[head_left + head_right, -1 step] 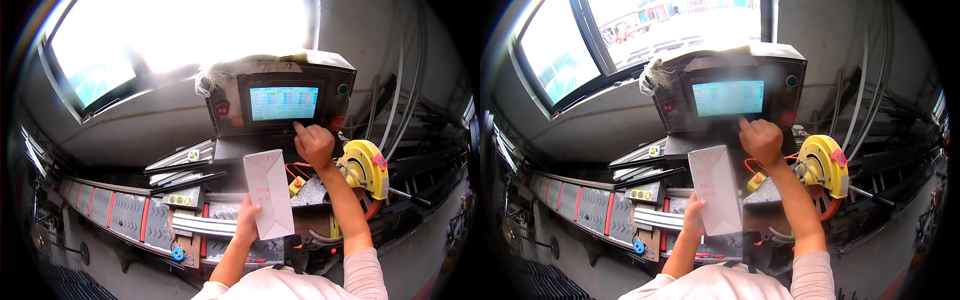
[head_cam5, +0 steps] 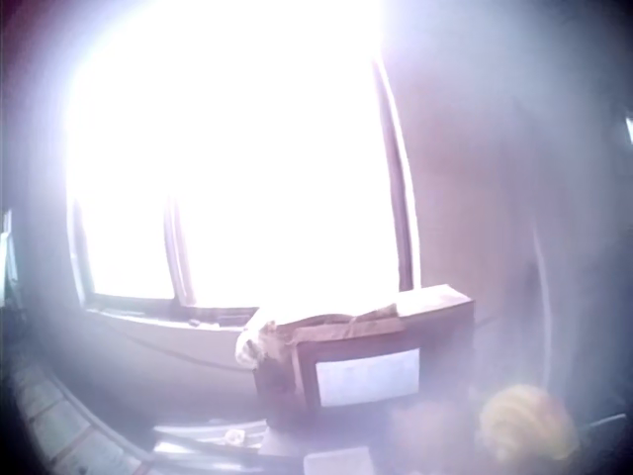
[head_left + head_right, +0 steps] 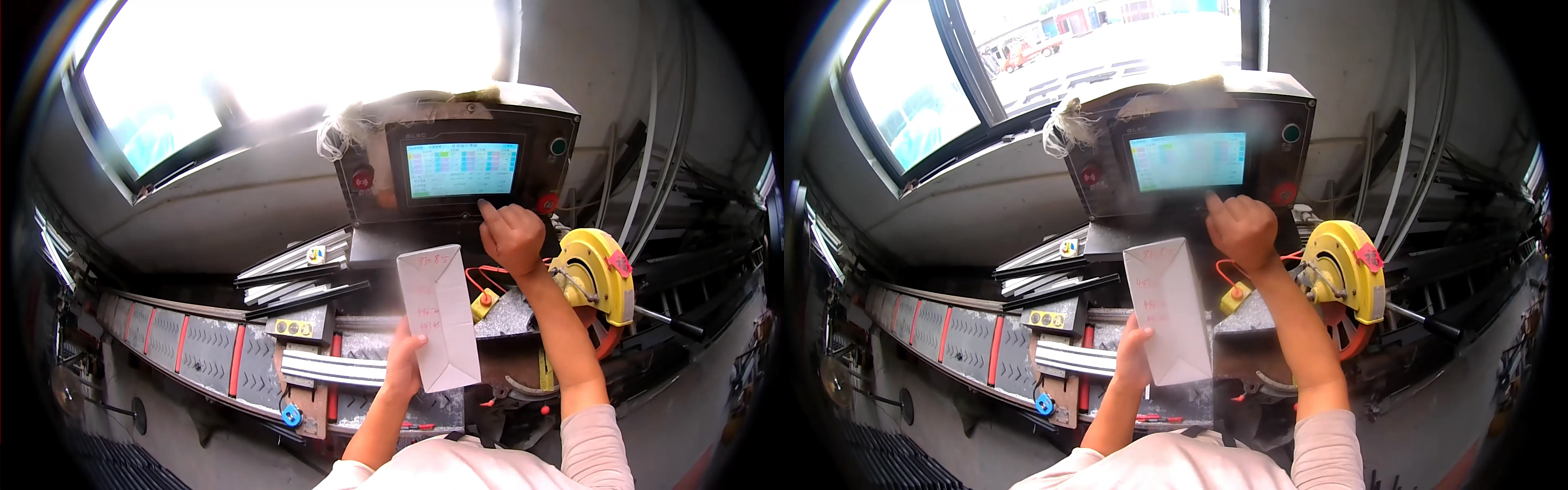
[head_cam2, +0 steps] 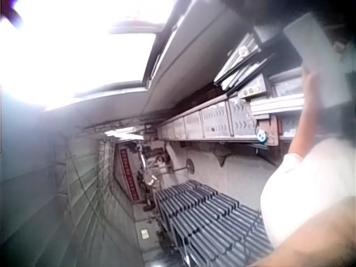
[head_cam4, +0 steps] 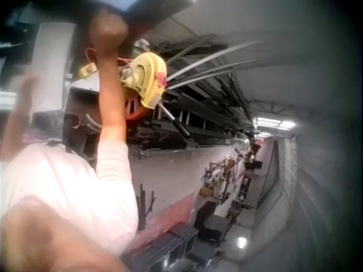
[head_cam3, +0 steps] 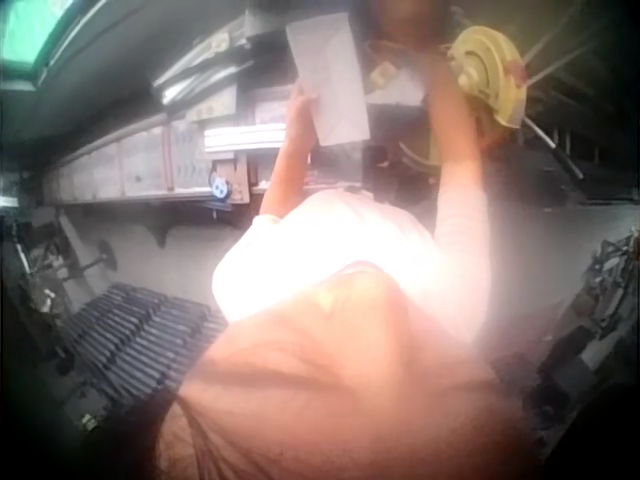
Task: The person moves metal profiles from a machine workbench onto the floor, writes measurements on a paper box with a marker, and inputs values into the machine's touchscreen.
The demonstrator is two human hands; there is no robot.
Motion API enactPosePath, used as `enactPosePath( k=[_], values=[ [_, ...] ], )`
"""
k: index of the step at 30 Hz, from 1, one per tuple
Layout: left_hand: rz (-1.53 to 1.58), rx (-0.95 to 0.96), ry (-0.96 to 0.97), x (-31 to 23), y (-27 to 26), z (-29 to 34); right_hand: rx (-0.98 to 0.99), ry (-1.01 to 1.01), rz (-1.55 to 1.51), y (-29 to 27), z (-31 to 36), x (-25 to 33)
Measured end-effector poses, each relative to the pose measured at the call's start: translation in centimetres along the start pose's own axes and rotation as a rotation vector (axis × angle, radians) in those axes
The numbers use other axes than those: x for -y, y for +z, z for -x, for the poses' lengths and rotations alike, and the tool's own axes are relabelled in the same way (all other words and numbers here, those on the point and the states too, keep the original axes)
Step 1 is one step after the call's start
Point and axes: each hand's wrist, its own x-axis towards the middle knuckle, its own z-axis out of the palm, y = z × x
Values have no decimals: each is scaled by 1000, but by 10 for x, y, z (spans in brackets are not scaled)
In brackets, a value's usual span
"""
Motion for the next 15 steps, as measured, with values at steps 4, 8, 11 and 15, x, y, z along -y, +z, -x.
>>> enactPosePath(
  k=[4,8,11,15],
  values=[
    [-6,5,-2,1,2,1,-1,-1,10,-1,0,-2],
    [-37,14,-13,2,3,10,-10,5,8,-2,-3,0],
    [-59,12,-8,0,7,18,-19,6,21,-3,-3,0],
    [-45,-12,28,7,-16,33,13,-9,43,-6,-2,1]
  ],
)
